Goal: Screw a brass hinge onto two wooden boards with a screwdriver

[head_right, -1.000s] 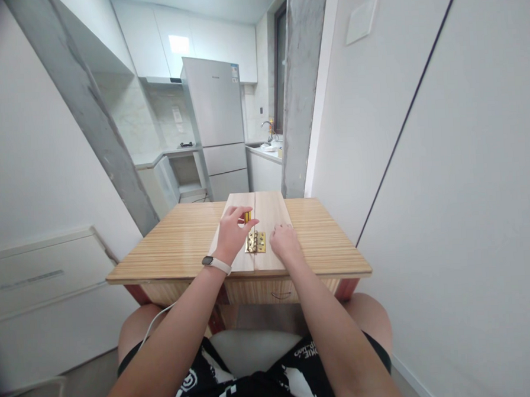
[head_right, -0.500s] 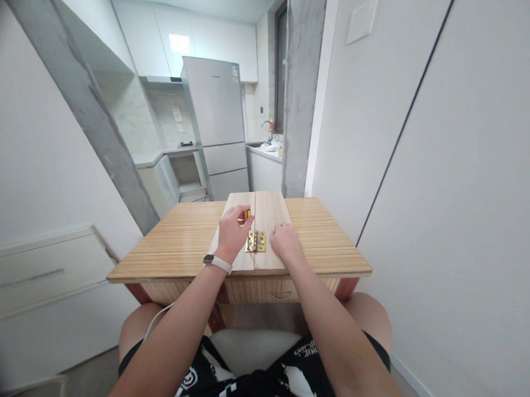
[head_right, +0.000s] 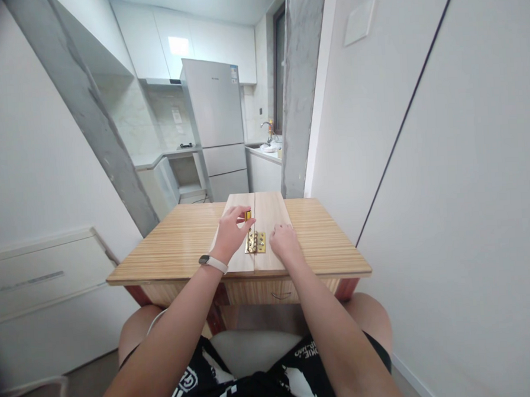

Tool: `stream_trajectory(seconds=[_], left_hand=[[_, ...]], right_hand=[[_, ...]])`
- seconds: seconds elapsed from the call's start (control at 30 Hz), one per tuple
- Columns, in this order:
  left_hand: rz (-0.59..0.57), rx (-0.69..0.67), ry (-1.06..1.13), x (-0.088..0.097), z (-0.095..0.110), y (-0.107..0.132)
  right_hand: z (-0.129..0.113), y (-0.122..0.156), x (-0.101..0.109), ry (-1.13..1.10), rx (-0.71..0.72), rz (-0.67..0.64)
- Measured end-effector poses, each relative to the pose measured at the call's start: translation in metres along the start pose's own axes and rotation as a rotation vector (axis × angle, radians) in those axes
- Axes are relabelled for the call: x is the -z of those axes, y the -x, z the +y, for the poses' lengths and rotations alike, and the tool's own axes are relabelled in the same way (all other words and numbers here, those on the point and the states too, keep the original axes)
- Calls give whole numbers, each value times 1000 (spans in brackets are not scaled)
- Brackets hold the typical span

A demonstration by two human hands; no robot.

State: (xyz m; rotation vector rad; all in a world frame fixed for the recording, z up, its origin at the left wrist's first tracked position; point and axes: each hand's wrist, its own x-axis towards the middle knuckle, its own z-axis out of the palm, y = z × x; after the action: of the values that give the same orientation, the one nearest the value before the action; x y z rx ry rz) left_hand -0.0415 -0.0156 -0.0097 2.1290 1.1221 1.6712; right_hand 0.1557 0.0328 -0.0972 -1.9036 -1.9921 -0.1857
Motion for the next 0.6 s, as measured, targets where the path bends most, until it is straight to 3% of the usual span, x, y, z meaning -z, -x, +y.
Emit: stream_trajectory(seconds=[0.33,0.6], left_hand=[[40,44,-41,-4,7,1],[-98,82,144,6,-3,-6]], right_hand=[[1,-1,-4,-1,7,14],[2,-2,-4,-7,13,18]])
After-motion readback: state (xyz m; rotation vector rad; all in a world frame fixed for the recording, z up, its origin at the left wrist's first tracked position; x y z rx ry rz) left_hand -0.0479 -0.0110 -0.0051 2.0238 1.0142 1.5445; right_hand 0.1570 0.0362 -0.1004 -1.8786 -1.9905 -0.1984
